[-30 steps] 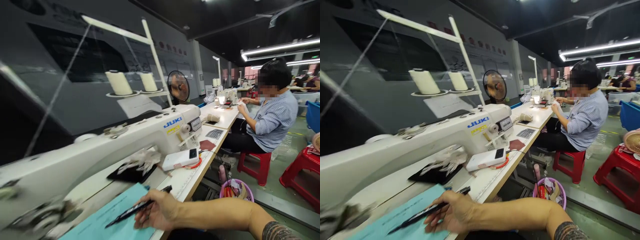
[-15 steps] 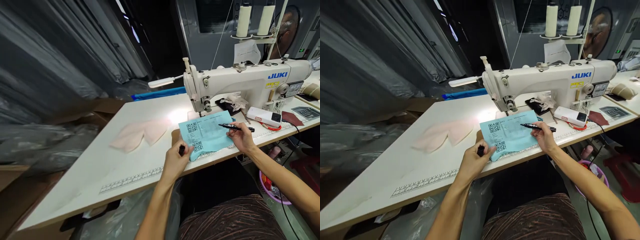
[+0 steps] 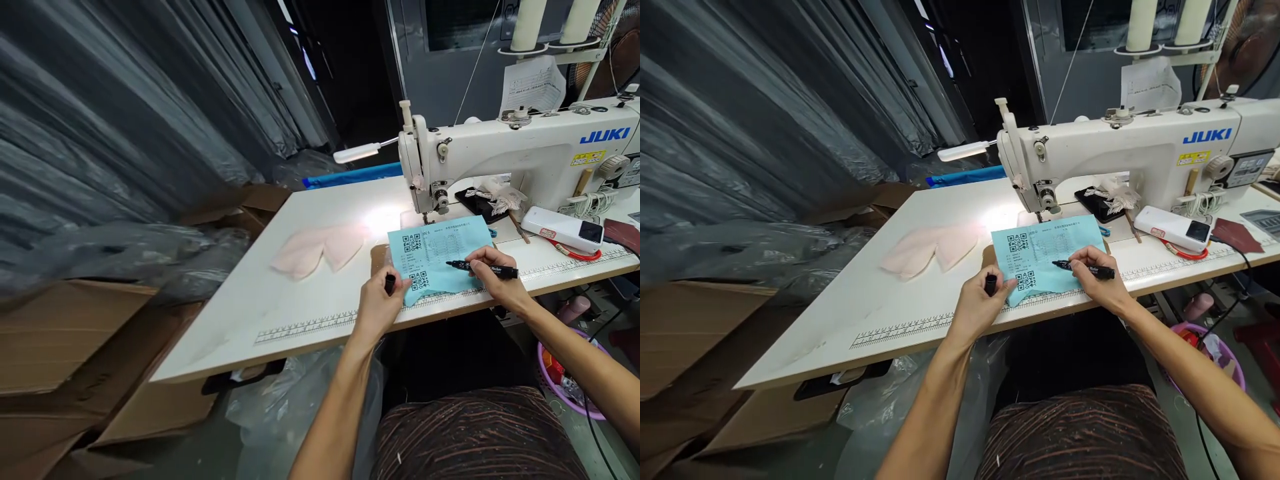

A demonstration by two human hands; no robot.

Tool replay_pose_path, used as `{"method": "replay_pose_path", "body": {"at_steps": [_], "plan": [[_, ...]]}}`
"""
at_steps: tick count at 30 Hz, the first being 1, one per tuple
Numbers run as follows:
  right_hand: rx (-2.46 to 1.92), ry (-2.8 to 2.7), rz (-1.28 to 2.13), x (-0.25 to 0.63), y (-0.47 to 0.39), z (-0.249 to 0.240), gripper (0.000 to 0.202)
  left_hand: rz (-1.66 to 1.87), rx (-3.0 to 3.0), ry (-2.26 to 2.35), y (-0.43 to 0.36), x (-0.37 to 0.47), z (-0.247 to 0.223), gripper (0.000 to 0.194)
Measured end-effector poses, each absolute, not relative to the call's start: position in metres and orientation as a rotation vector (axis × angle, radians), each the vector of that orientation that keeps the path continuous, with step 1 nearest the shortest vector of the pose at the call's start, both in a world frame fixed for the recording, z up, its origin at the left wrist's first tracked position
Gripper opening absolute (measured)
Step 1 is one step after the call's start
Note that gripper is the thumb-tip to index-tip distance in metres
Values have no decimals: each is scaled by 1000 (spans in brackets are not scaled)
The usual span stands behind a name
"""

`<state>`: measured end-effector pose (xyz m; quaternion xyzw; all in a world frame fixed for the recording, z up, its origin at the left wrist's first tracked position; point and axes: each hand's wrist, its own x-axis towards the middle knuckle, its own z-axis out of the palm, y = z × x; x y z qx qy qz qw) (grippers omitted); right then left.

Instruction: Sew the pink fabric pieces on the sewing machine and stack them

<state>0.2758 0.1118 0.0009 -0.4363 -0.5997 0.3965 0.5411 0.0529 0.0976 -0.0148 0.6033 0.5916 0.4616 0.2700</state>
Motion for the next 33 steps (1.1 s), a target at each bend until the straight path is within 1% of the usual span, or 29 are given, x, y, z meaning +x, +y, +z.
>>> {"method": "replay_pose_path", "body": {"at_steps": [10,15,21,29,33], "plan": [[-1125,-1520,706,272,111,-6,25,1275,1664,1576,99,54,-19,32],[-1153,-1580,673,272,113,-10,26,1293,1691,1605,101,55,-21,35],[-1138,-1653,584,268,114,-14,23,1318,1705,1596,102,53,-23,35],[-1199,-1620,605,269,113,-12,20,1374,1735,1574,103,50,-27,34],[-1159,-1641,702,269,112,-8,21,1394,1744,1564,103,49,-28,33]]}}
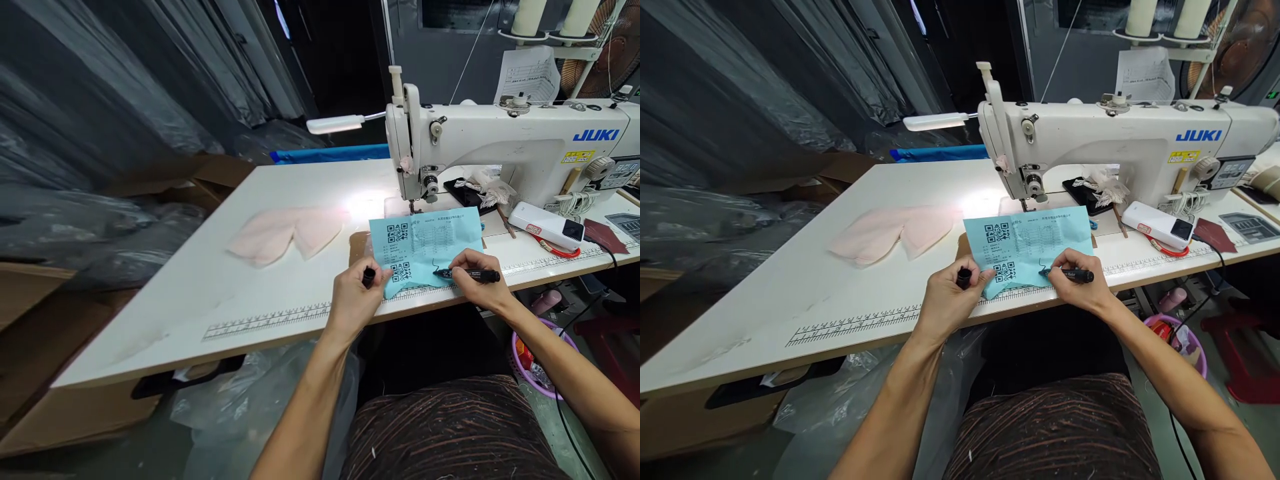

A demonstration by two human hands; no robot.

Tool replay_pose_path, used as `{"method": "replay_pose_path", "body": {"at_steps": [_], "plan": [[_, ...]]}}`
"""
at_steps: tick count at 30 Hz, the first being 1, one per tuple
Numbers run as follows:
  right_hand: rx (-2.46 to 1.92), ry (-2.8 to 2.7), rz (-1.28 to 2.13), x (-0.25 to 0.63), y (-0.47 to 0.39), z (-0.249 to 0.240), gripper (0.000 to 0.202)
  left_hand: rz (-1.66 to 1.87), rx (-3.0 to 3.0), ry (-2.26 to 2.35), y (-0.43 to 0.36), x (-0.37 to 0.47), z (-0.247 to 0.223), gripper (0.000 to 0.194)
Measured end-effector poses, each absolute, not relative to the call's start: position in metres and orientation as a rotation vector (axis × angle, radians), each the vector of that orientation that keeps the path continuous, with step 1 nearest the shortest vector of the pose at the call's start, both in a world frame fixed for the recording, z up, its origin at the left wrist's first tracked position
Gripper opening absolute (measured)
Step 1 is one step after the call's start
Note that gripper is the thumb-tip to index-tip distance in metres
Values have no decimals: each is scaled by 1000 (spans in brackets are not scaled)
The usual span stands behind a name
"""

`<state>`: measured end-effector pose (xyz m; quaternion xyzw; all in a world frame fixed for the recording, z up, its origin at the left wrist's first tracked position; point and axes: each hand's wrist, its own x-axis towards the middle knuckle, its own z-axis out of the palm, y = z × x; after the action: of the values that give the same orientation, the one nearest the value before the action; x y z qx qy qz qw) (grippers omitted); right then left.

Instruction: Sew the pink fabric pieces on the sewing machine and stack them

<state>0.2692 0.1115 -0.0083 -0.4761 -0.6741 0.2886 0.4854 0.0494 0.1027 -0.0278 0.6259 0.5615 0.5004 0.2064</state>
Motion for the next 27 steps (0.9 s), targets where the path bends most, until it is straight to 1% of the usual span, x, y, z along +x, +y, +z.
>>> {"method": "replay_pose_path", "body": {"at_steps": [5,9,12,15,22,24,27], "plan": [[-1148,-1544,700,269,111,-6,24,1419,1738,1547,101,50,-26,34],[-1157,-1586,689,267,112,-10,24,1444,1739,1540,100,51,-25,34],[-1186,-1552,622,267,112,-13,22,1488,1738,1520,100,52,-25,34],[-1149,-1398,556,271,113,-16,21,1527,1711,1518,100,53,-26,35],[-917,-1116,696,286,109,-27,22,1519,1676,1530,100,50,-27,35],[-862,-1073,639,290,107,-28,21,1500,1660,1527,100,50,-27,35],[-812,-1046,455,300,105,-26,23,1475,1646,1502,101,51,-25,36]]}}
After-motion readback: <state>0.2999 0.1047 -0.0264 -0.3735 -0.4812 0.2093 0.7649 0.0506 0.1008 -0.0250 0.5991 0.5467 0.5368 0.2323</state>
